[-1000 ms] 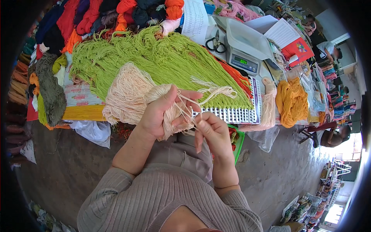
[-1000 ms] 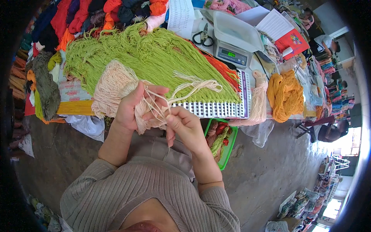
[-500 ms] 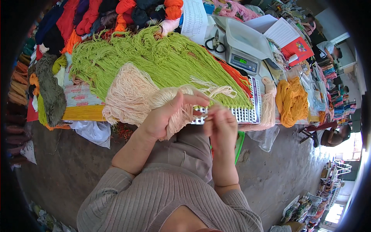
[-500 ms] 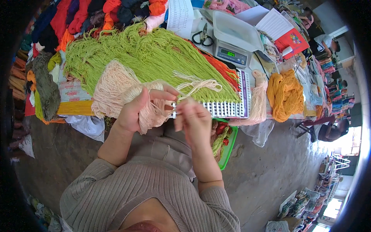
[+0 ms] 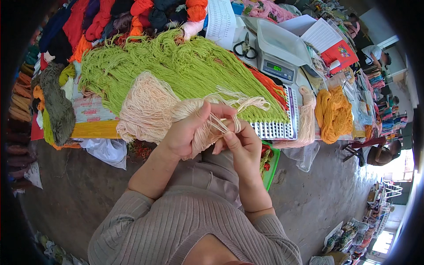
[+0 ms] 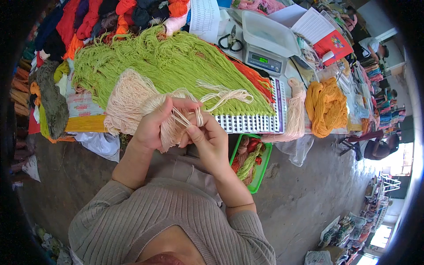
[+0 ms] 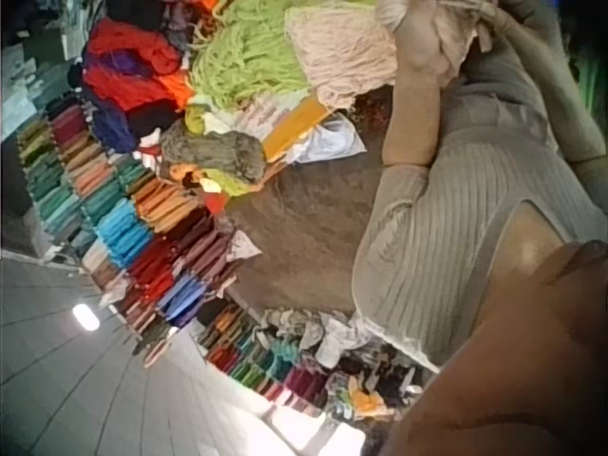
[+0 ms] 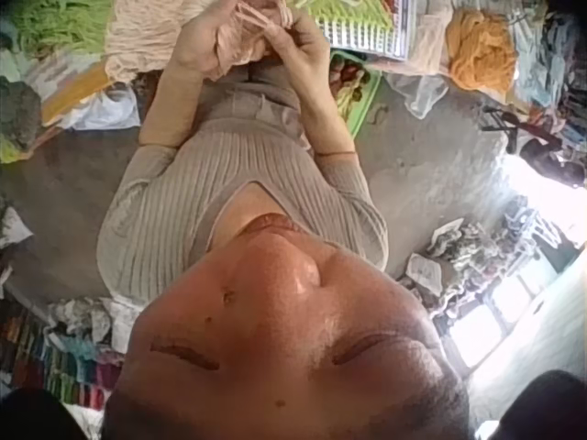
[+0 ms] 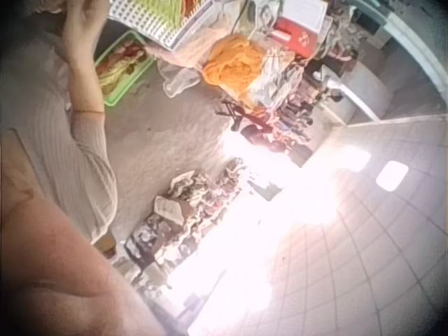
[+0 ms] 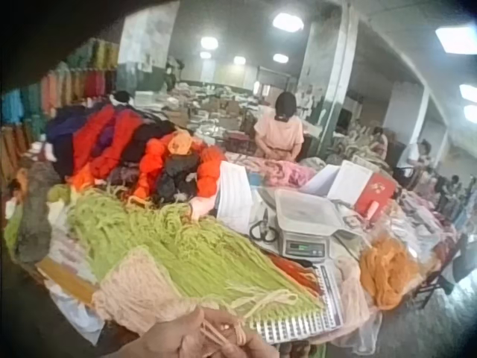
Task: Sorting and attaching bunches of colored yarn to a sample board at a factory workstation.
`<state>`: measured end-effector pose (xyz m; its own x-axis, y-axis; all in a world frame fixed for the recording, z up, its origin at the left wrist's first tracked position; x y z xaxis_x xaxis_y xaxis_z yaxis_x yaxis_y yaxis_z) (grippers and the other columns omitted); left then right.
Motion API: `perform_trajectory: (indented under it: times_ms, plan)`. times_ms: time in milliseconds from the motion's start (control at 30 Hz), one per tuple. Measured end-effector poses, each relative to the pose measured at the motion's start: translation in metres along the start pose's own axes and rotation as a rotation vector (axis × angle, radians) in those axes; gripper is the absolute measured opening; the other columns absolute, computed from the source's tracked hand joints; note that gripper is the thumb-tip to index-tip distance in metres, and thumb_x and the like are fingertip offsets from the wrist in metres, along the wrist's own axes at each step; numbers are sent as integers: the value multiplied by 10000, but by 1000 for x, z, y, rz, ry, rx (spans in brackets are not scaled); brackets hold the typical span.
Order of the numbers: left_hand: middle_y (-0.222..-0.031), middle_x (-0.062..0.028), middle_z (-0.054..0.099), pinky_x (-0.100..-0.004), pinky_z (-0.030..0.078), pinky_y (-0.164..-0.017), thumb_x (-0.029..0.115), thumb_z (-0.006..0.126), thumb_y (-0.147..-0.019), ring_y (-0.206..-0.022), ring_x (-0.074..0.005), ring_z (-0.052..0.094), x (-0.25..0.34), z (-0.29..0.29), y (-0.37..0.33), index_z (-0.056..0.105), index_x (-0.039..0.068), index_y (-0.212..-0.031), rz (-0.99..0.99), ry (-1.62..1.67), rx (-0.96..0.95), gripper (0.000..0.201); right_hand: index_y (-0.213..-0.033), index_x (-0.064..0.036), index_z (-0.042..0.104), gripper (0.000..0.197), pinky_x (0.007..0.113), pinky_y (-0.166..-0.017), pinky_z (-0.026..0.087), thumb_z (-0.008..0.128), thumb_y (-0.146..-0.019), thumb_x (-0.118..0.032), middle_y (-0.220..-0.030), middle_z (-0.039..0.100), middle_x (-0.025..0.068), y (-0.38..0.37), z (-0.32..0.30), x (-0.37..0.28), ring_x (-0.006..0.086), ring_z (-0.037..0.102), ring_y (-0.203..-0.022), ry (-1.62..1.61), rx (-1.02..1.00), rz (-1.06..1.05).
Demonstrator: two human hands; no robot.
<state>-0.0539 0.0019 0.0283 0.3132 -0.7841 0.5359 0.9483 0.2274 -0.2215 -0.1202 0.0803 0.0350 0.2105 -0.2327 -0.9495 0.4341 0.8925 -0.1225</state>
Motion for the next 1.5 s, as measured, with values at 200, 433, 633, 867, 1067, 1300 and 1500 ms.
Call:
perform_trajectory:
  times_ms: [200, 433, 633, 867, 1067, 1300, 1500]
  plan:
    - [-931, -79, 557, -293, 506, -697, 428, 316, -957, -774, -143, 579, 6, -9, 4, 478, -33, -1181, -4, -50, 309, 537, -953, -20, 457, 133, 249, -556, 471, 479, -929, -149, -755, 590, 113, 1, -2, 8, 172, 580, -575, -341, -103, 164]
    - [-865, -55, 559, -267, 520, -650, 418, 314, -959, -712, -120, 594, 12, -21, 10, 511, -33, -1133, 28, -107, 303, 522, -924, -22, 440, 139, 278, -479, 484, 458, -937, -159, -674, 557, 120, 1, -5, 10, 183, 552, -530, -382, -89, 145]
    - [-802, -79, 578, -280, 521, -592, 412, 322, -957, -659, -136, 593, 11, -19, 10, 509, -45, -1128, 23, -36, 272, 523, -917, -20, 432, 144, 279, -468, 473, 452, -940, -161, -653, 548, 114, 2, -5, 9, 181, 540, -518, -321, -67, 139]
    - [-781, -101, 586, -268, 510, -561, 414, 314, -957, -626, -144, 577, 11, -18, 10, 515, -64, -1099, 5, 47, 240, 538, -907, -23, 435, 152, 274, -458, 462, 458, -938, -170, -632, 537, 100, 3, -3, 6, 173, 532, -506, -320, -19, 154]
    - [-772, -98, 592, -233, 471, -505, 395, 312, -967, -591, -123, 561, 16, -19, 8, 527, -53, -1078, 39, 3, 272, 509, -870, -6, 502, 140, 237, -469, 443, 503, -920, -136, -629, 535, 58, 5, -7, 10, 122, 512, -511, -168, 9, 241]
    - [-758, -102, 593, -187, 414, -457, 458, 299, -955, -483, -87, 488, 14, -29, 14, 568, -57, -1001, -19, -179, 183, 583, -809, 5, 553, 137, 212, -452, 422, 538, -892, -103, -611, 555, 60, 8, -18, -5, 124, 537, -482, -74, -90, 211]
    - [-912, -176, 604, -244, 471, -558, 555, 321, -907, -610, -141, 553, 17, -1, 4, 525, -71, -1100, 83, 16, -76, 686, -913, -67, 520, 215, 214, -406, 271, 418, -959, -251, -628, 454, -35, -19, -72, 18, 59, 328, -401, -800, 191, 199]
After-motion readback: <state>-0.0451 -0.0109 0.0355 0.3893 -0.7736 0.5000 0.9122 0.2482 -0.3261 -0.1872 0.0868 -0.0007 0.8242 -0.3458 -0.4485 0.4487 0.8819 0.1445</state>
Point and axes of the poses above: each hand's wrist, its own y-axis away from the middle knuckle, its own z-axis out of the palm, x = y × z, the point moved 6 cm from there along -y, towards the middle knuckle
